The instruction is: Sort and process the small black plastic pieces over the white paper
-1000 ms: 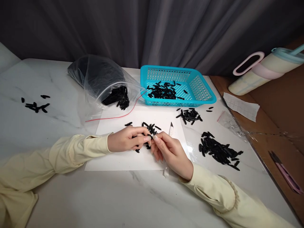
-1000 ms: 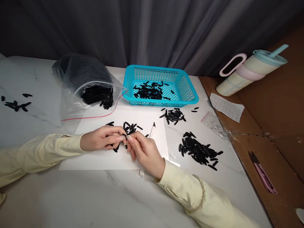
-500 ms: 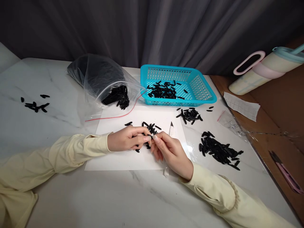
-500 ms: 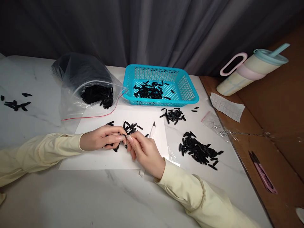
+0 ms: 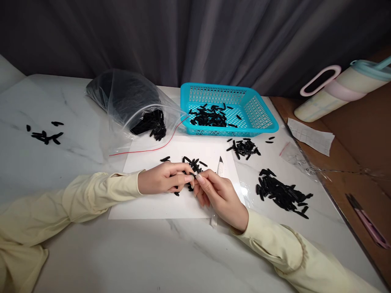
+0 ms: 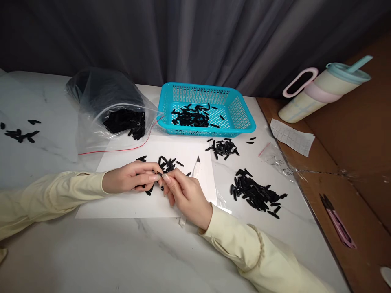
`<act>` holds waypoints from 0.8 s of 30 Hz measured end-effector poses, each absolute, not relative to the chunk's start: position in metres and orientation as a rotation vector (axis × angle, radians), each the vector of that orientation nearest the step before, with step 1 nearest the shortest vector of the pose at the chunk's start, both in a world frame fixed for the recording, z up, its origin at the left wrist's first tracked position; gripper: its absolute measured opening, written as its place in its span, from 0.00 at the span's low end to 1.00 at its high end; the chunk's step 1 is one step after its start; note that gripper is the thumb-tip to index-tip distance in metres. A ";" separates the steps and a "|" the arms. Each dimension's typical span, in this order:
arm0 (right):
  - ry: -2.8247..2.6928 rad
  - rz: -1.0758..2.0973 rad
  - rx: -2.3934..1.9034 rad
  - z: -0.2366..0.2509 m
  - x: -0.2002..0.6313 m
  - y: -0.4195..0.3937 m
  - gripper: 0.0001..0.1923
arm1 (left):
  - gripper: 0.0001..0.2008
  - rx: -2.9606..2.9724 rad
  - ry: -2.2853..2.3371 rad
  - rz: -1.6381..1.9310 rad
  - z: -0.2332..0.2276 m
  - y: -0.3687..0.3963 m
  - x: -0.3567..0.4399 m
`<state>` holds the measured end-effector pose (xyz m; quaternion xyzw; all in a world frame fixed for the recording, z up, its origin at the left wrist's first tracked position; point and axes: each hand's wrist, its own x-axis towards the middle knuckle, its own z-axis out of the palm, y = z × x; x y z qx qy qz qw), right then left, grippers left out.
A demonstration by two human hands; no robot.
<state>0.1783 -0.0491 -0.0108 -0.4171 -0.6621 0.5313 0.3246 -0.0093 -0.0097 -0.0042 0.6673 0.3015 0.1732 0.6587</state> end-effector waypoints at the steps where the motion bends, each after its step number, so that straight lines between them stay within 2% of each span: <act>1: -1.745 1.388 -1.094 -0.011 0.178 -0.049 0.15 | 0.11 1.508 0.677 0.397 -0.005 -0.010 -0.009; 7: -1.749 1.396 -1.086 -0.011 0.179 -0.049 0.15 | 0.08 1.490 0.683 0.427 -0.005 -0.011 -0.009; 15: -1.704 1.432 -1.077 -0.011 0.178 -0.049 0.13 | 0.14 1.420 0.700 0.409 0.002 -0.011 -0.010; 24: -1.817 1.369 -1.053 -0.009 0.179 -0.050 0.11 | 0.11 1.350 0.747 0.435 0.005 -0.014 -0.009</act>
